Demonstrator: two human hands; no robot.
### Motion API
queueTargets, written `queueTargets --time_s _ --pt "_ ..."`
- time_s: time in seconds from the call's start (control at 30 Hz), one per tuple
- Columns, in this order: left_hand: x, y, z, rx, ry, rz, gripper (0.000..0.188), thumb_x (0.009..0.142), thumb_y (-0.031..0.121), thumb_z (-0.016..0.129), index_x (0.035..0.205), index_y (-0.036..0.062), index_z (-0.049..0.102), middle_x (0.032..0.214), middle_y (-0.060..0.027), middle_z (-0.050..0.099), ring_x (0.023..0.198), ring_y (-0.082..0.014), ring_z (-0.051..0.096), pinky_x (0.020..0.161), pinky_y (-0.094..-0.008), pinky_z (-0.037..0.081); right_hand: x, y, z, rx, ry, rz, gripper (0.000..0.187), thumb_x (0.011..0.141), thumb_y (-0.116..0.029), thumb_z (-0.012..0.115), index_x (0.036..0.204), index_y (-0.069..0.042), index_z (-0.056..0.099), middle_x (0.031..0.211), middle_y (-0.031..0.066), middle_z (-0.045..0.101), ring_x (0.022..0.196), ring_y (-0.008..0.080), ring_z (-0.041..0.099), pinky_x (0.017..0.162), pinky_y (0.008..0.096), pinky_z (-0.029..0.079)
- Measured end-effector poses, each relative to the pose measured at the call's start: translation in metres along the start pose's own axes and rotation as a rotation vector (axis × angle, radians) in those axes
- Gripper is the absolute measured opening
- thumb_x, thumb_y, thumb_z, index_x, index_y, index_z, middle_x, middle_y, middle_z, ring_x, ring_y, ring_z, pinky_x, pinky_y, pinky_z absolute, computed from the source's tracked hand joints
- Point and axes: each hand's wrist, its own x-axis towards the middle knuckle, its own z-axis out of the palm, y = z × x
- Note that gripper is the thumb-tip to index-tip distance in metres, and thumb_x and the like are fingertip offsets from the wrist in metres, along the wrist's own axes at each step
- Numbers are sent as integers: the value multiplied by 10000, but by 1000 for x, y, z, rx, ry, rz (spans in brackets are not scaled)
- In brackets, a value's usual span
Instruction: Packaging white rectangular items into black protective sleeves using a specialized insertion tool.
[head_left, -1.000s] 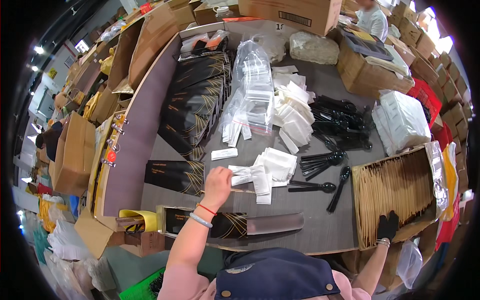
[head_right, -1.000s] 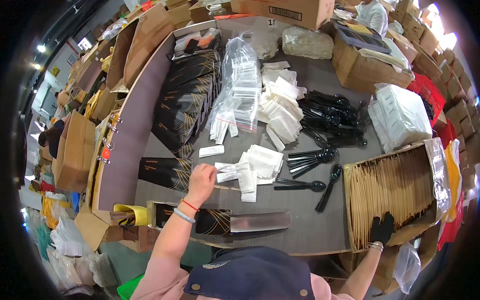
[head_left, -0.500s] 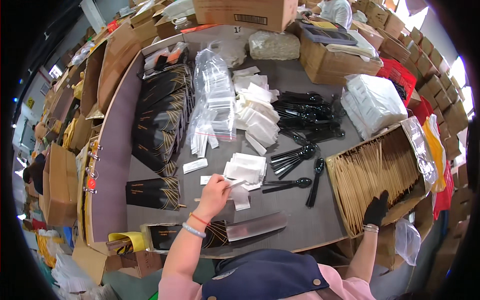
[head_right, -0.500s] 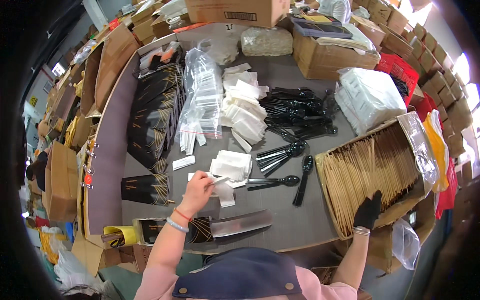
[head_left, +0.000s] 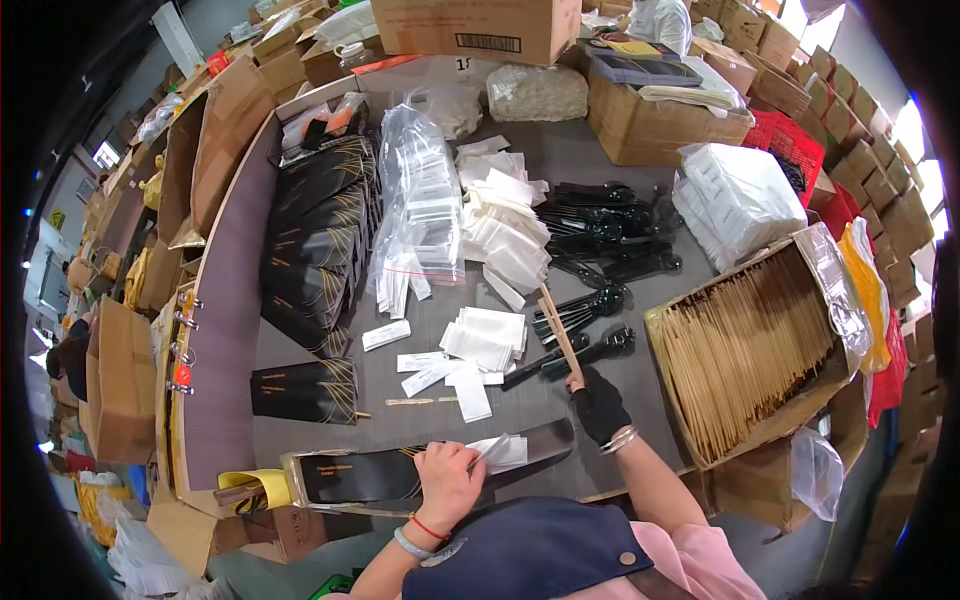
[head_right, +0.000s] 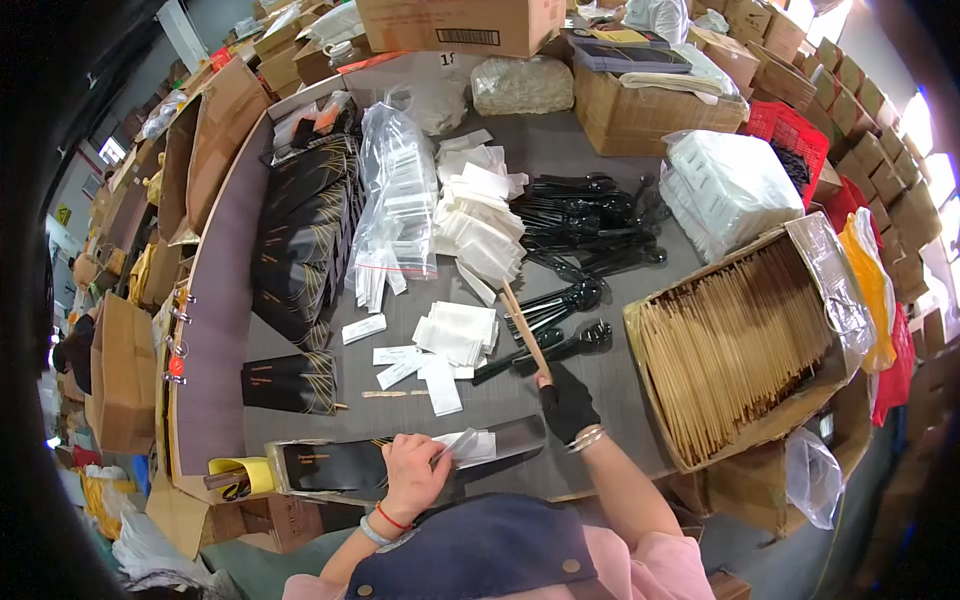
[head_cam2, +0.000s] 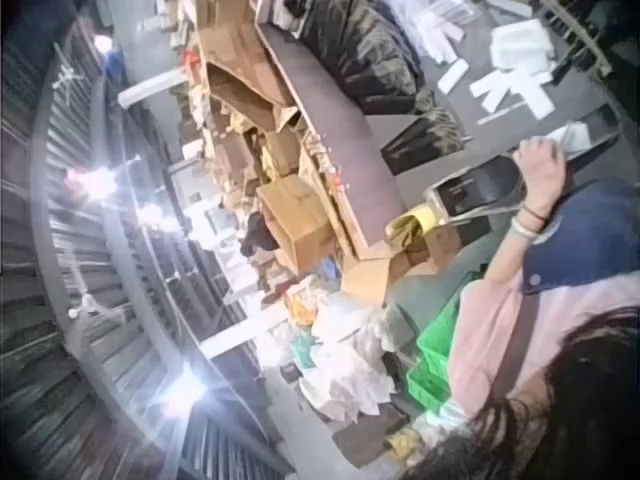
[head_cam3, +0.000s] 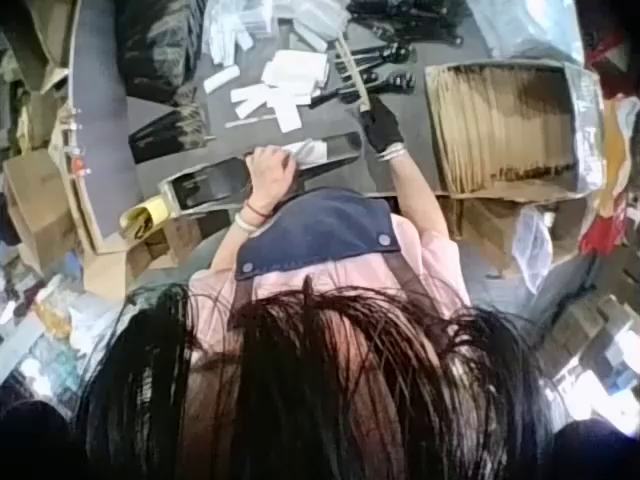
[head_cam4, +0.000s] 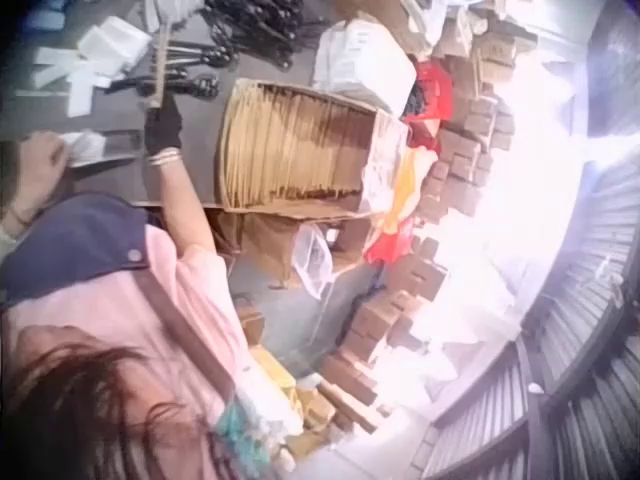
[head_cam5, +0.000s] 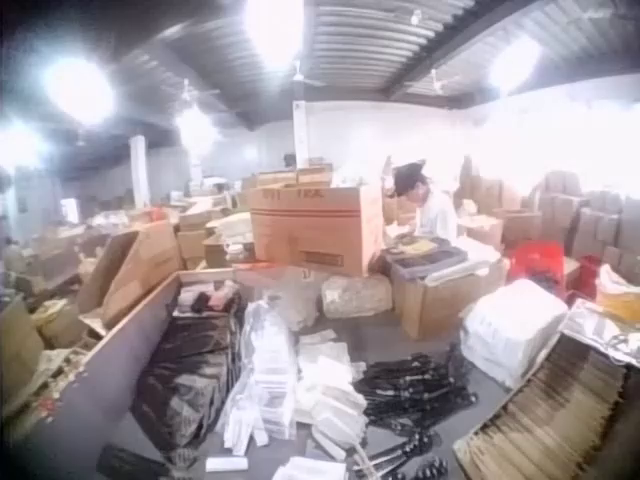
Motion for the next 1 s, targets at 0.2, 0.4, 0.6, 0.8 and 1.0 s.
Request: queueTargets --time_s 0.2,0.4,0.6,0.8,1.0 --pt "0 11 -25 38 34 78 108 724 186 751 794 128 693 935 -7 619 879 -228 541 785 -397 360 1 2 -31 19 276 -189 154 886 -112 588 1027 -62 624 893 139 625 808 307 639 706 392 500" --pt "14 11 -28 36 31 246 120 723 145 735 834 145 688 922 6 606 876 -208 538 779 -367 361 45 -13 -46 -460 198 -342 277 825 -137 657 1100 -161 635 890 112 613 836 304 629 698 424 511" --pt "9 -6 -2 260 -51 343 199 709 174 728 901 157 679 880 10 585 856 -204 529 777 -357 369 76 12 -44 -834 -33 -328 136 765 -206 709 898 -175 709 816 75 593 792 293 604 668 410 498" --pt "-10 3 -19 168 -140 326 419 686 227 747 1080 137 636 1046 11 584 936 -193 523 787 -358 381 57 -19 -51 -595 53 -488 58 728 -130 708 773 -128 673 785 68 584 791 278 592 669 397 483" --pt "-25 -2 -19 286 -211 351 522 688 234 748 1178 125 607 1191 31 548 956 -187 501 781 -345 360 -18 -38 -8 -389 -356 -568 122 702 -182 762 805 -155 702 747 60 582 738 262 601 618 392 476"
